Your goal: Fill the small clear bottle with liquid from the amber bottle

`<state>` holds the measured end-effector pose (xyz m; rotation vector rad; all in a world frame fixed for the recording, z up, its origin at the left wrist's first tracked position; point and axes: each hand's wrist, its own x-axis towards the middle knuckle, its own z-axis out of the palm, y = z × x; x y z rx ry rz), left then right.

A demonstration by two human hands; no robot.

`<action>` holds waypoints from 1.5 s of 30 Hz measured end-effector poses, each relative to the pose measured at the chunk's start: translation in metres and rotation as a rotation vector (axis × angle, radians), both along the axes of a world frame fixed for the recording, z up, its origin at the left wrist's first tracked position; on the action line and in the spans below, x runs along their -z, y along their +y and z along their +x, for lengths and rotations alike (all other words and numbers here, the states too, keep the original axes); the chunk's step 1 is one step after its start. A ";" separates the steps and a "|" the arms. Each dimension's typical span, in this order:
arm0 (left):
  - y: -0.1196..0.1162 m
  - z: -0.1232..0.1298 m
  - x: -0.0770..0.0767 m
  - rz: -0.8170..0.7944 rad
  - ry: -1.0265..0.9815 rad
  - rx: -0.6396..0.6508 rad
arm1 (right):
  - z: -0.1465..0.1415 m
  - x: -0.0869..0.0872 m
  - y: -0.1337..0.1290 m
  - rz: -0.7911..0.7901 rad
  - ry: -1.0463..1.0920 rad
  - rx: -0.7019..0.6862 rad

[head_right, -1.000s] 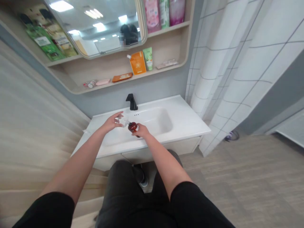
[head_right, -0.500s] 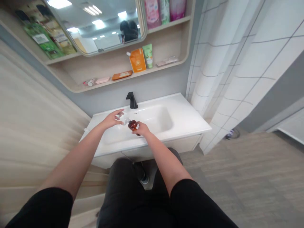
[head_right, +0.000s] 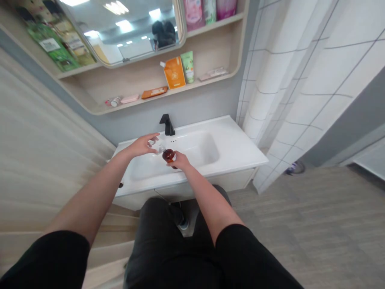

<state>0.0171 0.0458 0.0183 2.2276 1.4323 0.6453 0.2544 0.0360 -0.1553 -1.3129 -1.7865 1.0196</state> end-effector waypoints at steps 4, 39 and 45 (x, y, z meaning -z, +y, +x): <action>0.003 0.007 -0.011 0.053 0.082 0.048 | 0.000 0.001 0.000 0.008 0.046 0.003; 0.015 0.058 -0.069 0.071 0.600 0.207 | 0.001 -0.008 -0.005 0.023 0.124 0.045; 0.001 0.073 -0.085 0.015 0.784 0.178 | 0.000 -0.005 -0.003 0.032 0.134 0.055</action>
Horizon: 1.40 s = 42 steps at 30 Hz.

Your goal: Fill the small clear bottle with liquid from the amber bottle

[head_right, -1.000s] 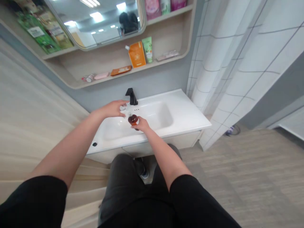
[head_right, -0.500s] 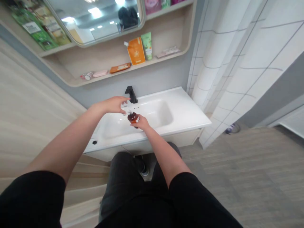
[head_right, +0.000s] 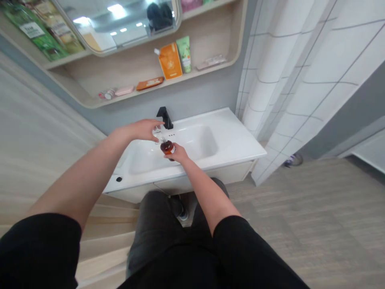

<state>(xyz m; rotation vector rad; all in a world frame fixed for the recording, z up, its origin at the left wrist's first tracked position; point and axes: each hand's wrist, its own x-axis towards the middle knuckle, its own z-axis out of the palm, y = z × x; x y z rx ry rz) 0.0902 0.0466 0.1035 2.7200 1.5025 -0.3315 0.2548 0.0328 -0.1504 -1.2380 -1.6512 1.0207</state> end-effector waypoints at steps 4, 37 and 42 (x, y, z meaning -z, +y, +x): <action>-0.001 0.003 -0.003 0.014 0.027 0.007 | -0.001 0.002 0.001 0.008 0.019 -0.003; 0.011 0.019 -0.014 -0.070 0.133 0.009 | 0.001 -0.001 -0.001 0.005 -0.005 -0.001; 0.009 0.016 -0.012 -0.083 0.110 -0.010 | 0.000 0.000 0.000 -0.001 0.003 0.001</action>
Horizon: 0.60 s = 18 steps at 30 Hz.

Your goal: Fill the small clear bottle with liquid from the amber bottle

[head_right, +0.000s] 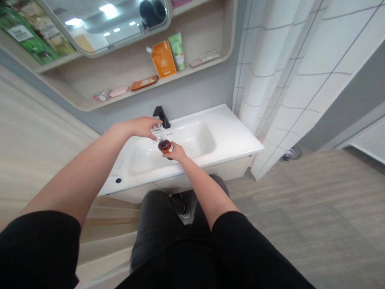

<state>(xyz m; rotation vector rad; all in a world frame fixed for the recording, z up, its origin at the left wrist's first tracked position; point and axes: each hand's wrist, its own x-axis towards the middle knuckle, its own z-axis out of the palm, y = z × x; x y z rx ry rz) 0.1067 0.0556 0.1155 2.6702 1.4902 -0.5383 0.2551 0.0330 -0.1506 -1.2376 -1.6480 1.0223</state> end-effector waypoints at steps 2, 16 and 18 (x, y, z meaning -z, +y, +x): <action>-0.001 -0.006 0.005 0.026 -0.074 -0.025 | 0.000 0.000 0.000 -0.004 0.001 -0.001; -0.034 -0.087 0.114 0.024 -1.234 -0.348 | 0.000 0.005 0.003 -0.007 0.022 0.002; -0.050 -0.090 0.151 0.071 -1.463 -0.437 | 0.000 0.006 0.004 -0.011 0.028 0.002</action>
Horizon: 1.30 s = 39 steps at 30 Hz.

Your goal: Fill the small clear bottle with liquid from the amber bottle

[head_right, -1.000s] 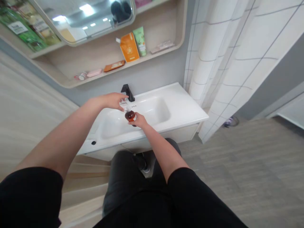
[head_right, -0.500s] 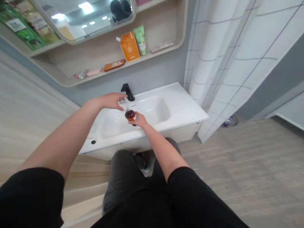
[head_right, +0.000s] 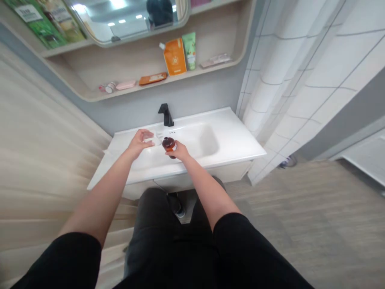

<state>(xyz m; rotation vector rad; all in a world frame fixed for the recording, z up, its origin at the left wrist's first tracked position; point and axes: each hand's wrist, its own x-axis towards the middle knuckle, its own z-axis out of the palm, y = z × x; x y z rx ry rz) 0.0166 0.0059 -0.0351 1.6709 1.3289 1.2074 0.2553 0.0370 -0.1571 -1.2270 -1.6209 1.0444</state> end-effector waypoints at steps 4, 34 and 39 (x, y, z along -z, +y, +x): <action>-0.025 0.001 0.070 -0.010 -0.309 -0.230 | 0.001 0.002 0.001 -0.005 0.017 -0.002; -0.039 0.003 0.121 -0.109 -0.278 -0.350 | 0.253 -0.046 0.004 0.080 0.124 0.507; -0.041 0.005 0.115 -0.128 -0.271 -0.342 | 0.281 -0.038 0.004 0.076 0.133 0.573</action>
